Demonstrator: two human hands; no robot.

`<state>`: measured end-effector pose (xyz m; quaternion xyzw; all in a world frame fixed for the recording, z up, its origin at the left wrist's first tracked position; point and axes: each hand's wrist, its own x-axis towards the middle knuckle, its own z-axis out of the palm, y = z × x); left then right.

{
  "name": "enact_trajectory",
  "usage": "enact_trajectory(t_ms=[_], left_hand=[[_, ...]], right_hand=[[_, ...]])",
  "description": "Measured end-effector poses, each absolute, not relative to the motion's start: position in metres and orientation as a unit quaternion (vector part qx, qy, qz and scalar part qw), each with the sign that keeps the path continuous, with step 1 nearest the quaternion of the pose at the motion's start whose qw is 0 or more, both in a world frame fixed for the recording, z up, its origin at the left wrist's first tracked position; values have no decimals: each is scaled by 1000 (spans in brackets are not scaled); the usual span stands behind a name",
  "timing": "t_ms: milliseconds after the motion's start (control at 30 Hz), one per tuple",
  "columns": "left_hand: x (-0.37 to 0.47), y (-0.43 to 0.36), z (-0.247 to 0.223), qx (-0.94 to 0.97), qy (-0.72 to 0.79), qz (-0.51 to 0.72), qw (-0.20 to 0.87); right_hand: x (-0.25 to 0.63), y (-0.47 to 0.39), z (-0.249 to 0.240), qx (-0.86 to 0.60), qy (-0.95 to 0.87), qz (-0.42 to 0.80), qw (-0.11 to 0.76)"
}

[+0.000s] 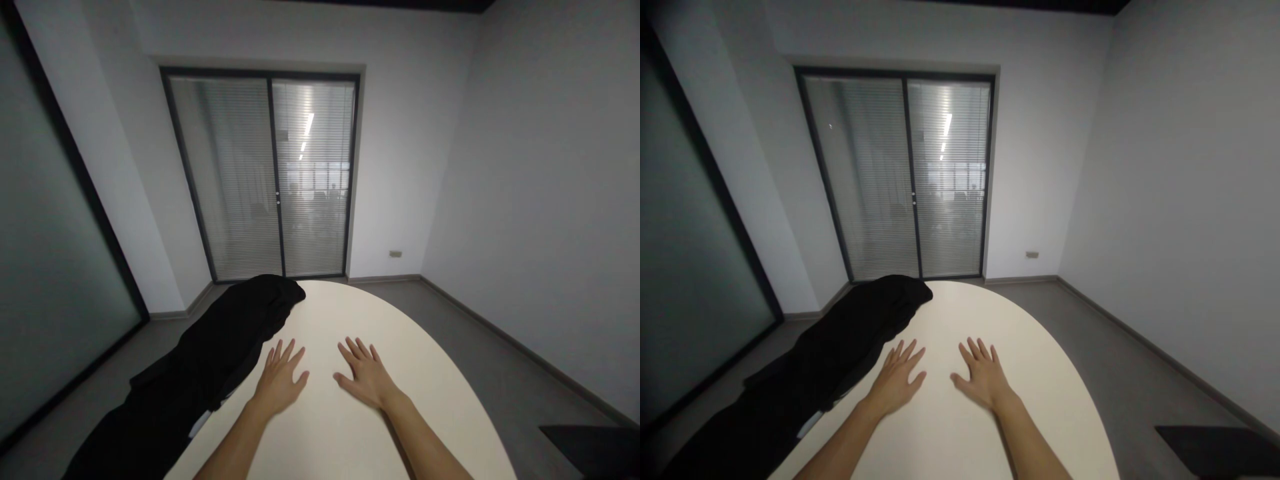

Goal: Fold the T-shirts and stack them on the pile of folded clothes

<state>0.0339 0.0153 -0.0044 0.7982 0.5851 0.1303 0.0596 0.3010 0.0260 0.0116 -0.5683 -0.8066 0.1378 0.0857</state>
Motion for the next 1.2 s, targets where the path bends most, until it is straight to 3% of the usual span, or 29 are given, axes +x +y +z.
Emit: enact_trajectory(t_ms=[633, 733, 933, 1200], left_hand=[[33, 17, -9, 796, 586, 143, 52], [33, 18, -7, 776, 604, 182, 0], [16, 16, 5, 621, 712, 257, -202], [4, 19, -2, 595, 727, 238, -245]], right_hand=[[302, 30, 6, -568, -809, 127, 88], [303, 31, 3, -563, -810, 130, 96], [303, 32, 1, -559, -813, 130, 102], [305, 34, -1, -561, -813, 123, 94]])
